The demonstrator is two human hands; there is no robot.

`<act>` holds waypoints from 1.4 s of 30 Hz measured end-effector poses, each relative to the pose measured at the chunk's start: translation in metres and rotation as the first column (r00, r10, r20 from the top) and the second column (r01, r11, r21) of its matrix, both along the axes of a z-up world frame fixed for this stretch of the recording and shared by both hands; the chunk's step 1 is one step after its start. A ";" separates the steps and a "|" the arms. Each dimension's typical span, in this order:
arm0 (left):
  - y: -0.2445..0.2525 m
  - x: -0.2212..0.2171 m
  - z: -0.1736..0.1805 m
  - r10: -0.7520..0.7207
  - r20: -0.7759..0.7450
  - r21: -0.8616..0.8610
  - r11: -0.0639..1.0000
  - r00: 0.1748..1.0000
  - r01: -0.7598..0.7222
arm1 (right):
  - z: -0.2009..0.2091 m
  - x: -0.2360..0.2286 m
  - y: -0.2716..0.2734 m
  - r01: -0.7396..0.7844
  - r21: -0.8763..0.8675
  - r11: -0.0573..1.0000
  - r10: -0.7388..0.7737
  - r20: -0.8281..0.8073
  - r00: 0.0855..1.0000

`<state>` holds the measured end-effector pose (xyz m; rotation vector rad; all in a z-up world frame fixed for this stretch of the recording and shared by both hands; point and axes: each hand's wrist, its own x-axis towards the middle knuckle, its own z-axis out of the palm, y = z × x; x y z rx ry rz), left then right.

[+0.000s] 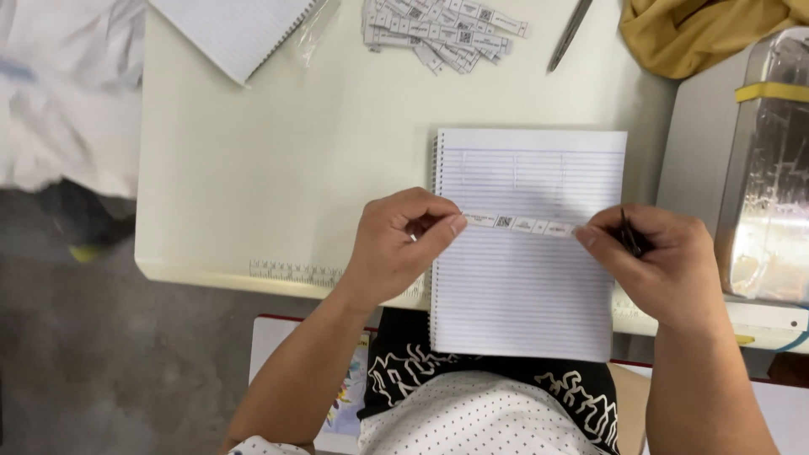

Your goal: The person applies glue from a bottle to a lined notebook page and presses a small paper strip onto it. They then use scissors to trim the paper strip and repeat the process with additional strips.

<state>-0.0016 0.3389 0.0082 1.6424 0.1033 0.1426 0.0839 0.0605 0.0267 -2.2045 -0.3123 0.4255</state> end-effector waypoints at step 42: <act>0.026 0.088 -0.038 -0.158 -0.205 0.520 0.819 0.966 0.244 | -0.037 0.059 0.033 0.043 -0.299 0.953 0.008 0.168 0.986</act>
